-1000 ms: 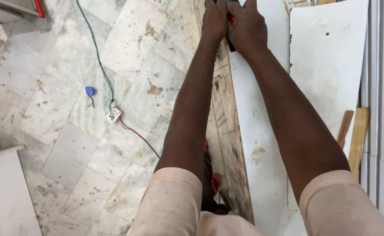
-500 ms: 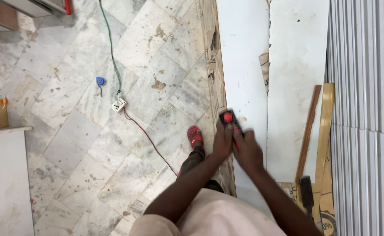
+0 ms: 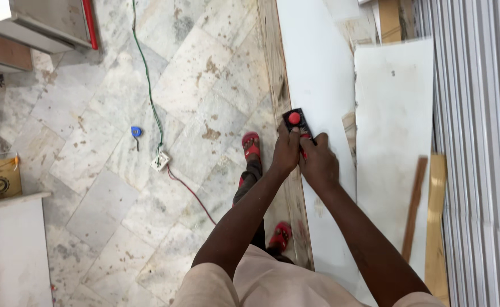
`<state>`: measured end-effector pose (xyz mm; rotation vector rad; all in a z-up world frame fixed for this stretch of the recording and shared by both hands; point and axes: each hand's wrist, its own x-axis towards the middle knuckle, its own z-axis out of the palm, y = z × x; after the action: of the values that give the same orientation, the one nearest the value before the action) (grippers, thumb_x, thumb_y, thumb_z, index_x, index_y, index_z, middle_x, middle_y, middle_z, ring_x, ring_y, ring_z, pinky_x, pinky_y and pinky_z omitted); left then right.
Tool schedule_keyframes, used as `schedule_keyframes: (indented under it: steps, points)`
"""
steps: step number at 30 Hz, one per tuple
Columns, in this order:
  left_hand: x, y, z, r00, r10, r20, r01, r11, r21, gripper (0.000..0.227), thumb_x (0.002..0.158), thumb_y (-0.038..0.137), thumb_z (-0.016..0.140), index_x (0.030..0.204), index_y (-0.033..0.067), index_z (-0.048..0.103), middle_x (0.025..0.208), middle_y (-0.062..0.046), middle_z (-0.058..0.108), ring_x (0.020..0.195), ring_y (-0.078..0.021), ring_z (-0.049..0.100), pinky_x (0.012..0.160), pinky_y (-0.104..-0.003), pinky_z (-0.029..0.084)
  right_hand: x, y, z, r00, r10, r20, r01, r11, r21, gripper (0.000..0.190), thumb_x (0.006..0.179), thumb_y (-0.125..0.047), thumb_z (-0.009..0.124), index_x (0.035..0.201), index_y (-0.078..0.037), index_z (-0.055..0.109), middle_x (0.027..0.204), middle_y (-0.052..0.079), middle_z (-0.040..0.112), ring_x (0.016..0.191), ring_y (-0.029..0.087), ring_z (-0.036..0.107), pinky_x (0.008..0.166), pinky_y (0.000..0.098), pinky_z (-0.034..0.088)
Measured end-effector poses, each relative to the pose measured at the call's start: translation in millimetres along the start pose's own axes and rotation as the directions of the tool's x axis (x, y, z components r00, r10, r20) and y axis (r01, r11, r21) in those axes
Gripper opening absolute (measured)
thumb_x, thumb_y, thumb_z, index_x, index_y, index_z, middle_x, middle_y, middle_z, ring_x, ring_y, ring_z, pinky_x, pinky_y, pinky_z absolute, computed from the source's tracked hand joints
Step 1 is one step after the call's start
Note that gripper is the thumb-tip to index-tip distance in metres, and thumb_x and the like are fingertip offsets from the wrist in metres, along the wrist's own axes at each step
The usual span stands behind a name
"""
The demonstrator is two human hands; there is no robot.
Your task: The person uses a hand sander to smooth the edge of a long wooden board placed on a workbench. The person moves the sander back and forth along the edge of the board, applying consistent pressure.
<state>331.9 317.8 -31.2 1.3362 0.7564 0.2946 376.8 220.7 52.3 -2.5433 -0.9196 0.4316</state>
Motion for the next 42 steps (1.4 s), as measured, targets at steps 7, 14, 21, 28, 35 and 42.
schedule_keyframes:
  steps: [7,14,21,28,35,42]
  points:
    - [172,62,-26,1.0,-0.002,-0.025,0.003,0.999,0.051,0.053,0.108,0.028,0.042,0.153,0.0018,0.03,0.114,-0.022,0.069,0.102,-0.0316,0.069,0.088,-0.041,0.054,180,-32,-14,1.0,-0.014,-0.012,0.014,1.0,-0.015,0.038,0.083,-0.014,0.078,0.12,-0.013,0.066,0.109,0.016,0.052,0.082,0.038,0.067,0.071,0.049,0.058]
    - [356,129,-52,0.995,0.099,-0.001,-0.098,0.993,-0.062,0.047,0.108,0.025,0.04,0.148,-0.0005,0.038,0.109,-0.019,0.069,0.095,-0.0304,0.07,0.084,-0.041,0.056,370,-62,-25,0.999,-0.02,-0.034,0.019,0.999,-0.045,0.039,0.084,-0.014,0.078,0.121,-0.014,0.066,0.111,0.017,0.051,0.083,0.04,0.067,0.073,0.0505,0.057]
    - [479,150,-63,0.991,0.116,-0.06,-0.114,0.993,0.036,0.048,0.107,0.029,0.042,0.145,-0.0004,0.042,0.113,-0.02,0.071,0.099,-0.0304,0.073,0.086,-0.042,0.057,489,-70,-29,0.997,-0.055,-0.054,0.052,0.997,-0.061,0.039,0.088,-0.014,0.076,0.126,-0.016,0.067,0.111,0.017,0.051,0.084,0.04,0.068,0.074,0.051,0.057]
    - [592,136,-66,0.973,0.218,-0.075,-0.21,0.972,0.1,0.054,0.105,0.037,0.043,0.135,-0.0074,0.044,0.106,-0.026,0.075,0.097,-0.0363,0.076,0.086,-0.043,0.057,569,-70,-27,0.977,-0.131,-0.168,0.124,0.991,-0.052,0.04,0.09,-0.017,0.079,0.129,-0.017,0.069,0.113,0.015,0.053,0.089,0.037,0.069,0.076,0.0486,0.057]
    - [554,109,-61,0.973,0.211,-0.096,-0.187,0.959,0.214,0.055,0.105,0.039,0.044,0.137,-0.0061,0.043,0.112,-0.027,0.074,0.103,-0.0393,0.075,0.089,-0.044,0.056,521,-61,-25,0.971,-0.17,-0.169,0.161,0.985,-0.067,0.038,0.092,-0.018,0.077,0.13,-0.019,0.069,0.115,0.016,0.054,0.092,0.039,0.068,0.078,0.0497,0.056]
    - [328,72,-38,0.982,0.167,-0.087,-0.149,0.973,0.177,0.053,0.106,0.034,0.043,0.147,0.0012,0.038,0.122,-0.027,0.069,0.111,-0.0416,0.07,0.094,-0.046,0.054,314,-44,-27,0.993,-0.1,-0.07,0.099,0.995,-0.025,0.04,0.09,-0.02,0.074,0.129,-0.019,0.067,0.108,0.018,0.053,0.085,0.04,0.065,0.074,0.0509,0.055]
